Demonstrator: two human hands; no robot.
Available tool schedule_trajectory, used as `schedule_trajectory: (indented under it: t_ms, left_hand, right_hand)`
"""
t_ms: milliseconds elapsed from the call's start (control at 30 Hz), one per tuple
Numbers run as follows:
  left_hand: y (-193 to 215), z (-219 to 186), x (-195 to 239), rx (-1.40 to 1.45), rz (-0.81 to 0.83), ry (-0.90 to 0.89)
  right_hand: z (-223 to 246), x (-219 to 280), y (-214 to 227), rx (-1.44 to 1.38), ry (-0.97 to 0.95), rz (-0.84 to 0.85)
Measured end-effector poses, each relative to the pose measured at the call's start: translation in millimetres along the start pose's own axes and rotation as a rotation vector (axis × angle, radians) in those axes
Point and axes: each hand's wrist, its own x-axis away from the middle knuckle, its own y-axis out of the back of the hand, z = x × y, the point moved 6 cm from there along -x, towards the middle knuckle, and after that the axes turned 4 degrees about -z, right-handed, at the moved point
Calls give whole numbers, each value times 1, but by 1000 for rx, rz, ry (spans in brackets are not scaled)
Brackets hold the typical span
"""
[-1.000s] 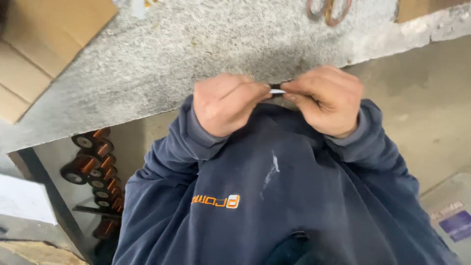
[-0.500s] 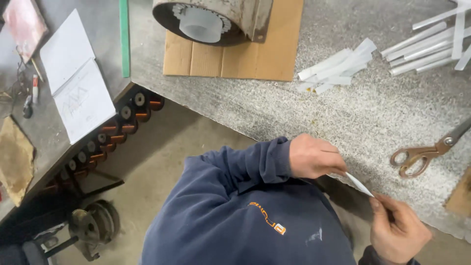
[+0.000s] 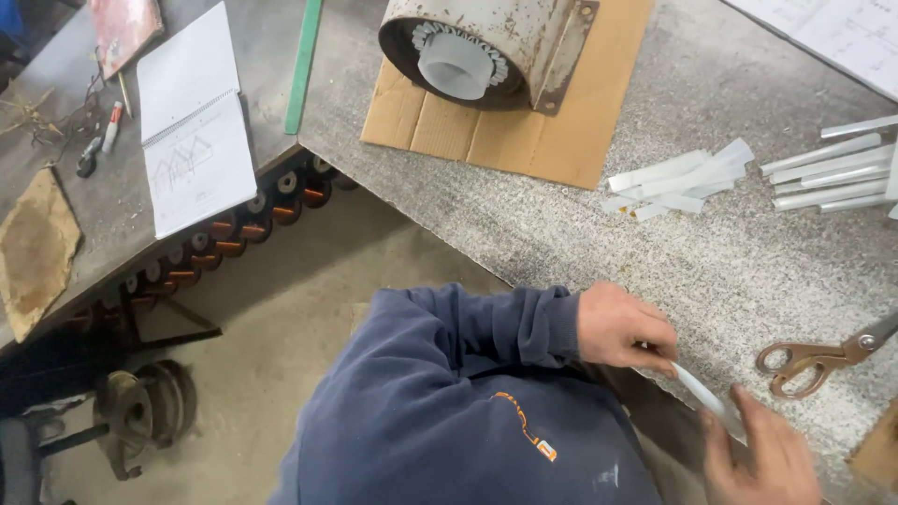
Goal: Folding small white insulating paper strips for use in motor winding or repair.
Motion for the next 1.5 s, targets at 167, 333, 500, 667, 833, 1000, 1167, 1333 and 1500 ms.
schedule_trajectory:
  t_ms: [167, 333, 500, 667, 833, 1000, 1167, 1333, 1500]
  left_hand:
    - [-36, 11, -3, -122, 88, -77]
    - [-57, 14, -7, -276, 143, -241]
    - [-53, 4, -13, -316, 93, -392]
    - [-37, -12, -19, -341, 89, -419]
    - [-26, -12, -17, -329, 68, -475]
    - [-25, -7, -18, -373, 142, -461]
    - [-13, -5, -32, -265, 223, -385]
    - [16, 18, -77, -402, 224, -241]
    - [52, 64, -143, -530, -53, -3]
  right_hand:
    - [-16, 19, -23, -132, -102, 19]
    - [-28, 19, -29, -32, -29, 1]
    - [-42, 21, -23, -9, -97, 100]
    - [-75, 31, -37, -63, -130, 211]
    - [-57, 26, -25, -127, -377, 149]
    - [-18, -5, -3, -85, -285, 193]
    - [-6, -22, 5, -77, -238, 178]
    - [-22, -27, -2, -145, -242, 80]
    - [-24, -40, -11, -277, -299, -115]
